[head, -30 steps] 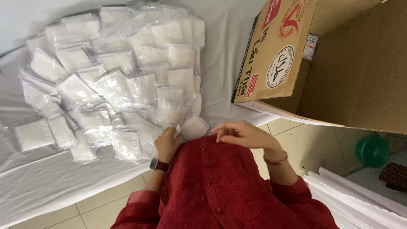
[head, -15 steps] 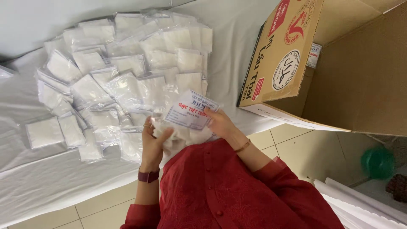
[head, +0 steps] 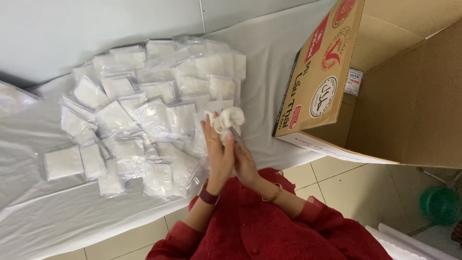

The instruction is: The person picks up small, white, vacuum-sealed packages from a pile on a table and places them into a cardboard box. The person handles the packages by hand, repeatedly transferring them from the table to the box.

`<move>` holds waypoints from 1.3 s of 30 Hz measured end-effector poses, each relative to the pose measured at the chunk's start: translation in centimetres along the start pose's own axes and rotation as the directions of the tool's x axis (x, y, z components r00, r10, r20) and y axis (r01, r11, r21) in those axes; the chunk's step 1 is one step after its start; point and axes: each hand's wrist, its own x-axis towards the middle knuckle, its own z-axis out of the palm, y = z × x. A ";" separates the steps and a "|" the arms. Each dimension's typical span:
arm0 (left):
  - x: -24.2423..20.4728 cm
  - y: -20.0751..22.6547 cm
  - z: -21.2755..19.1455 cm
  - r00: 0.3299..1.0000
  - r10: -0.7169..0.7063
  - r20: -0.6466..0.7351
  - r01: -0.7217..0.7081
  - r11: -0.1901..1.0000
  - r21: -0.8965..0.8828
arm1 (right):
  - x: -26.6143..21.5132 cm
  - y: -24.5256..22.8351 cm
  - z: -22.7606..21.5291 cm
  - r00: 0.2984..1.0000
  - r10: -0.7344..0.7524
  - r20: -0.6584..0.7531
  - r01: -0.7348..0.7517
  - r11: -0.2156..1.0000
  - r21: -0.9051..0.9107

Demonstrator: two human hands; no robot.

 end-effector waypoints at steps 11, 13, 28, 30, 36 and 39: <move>6.2 -2.7 -8.2 0.885 -0.466 0.025 0.352 0.633 -0.690 | 1.3 -5.0 -0.5 0.990 0.143 0.001 -0.142 0.976 0.165; 6.9 -1.9 -9.8 0.857 -0.510 0.074 0.372 0.513 -0.773 | 1.7 -4.8 -1.7 0.986 0.168 0.010 -0.167 0.970 0.176; 1.4 2.3 -0.5 0.999 -0.005 -0.050 0.002 0.998 -0.069 | 0.8 -4.5 2.0 0.976 0.109 0.189 -0.141 0.976 0.163; 1.9 -5.4 0.3 0.969 -0.238 0.063 0.234 0.811 -0.537 | -0.4 -4.9 3.2 0.977 0.061 0.207 -0.059 0.998 -0.017; 3.9 -2.1 -4.9 0.823 -0.326 0.466 0.463 -0.090 -0.882 | 1.3 -3.8 0.5 0.980 0.014 0.196 0.023 0.982 -0.185; 2.3 -2.9 -5.2 0.822 -0.319 0.472 0.549 0.219 -0.807 | 2.6 -3.2 -2.7 0.997 -0.079 0.005 0.077 0.944 -0.321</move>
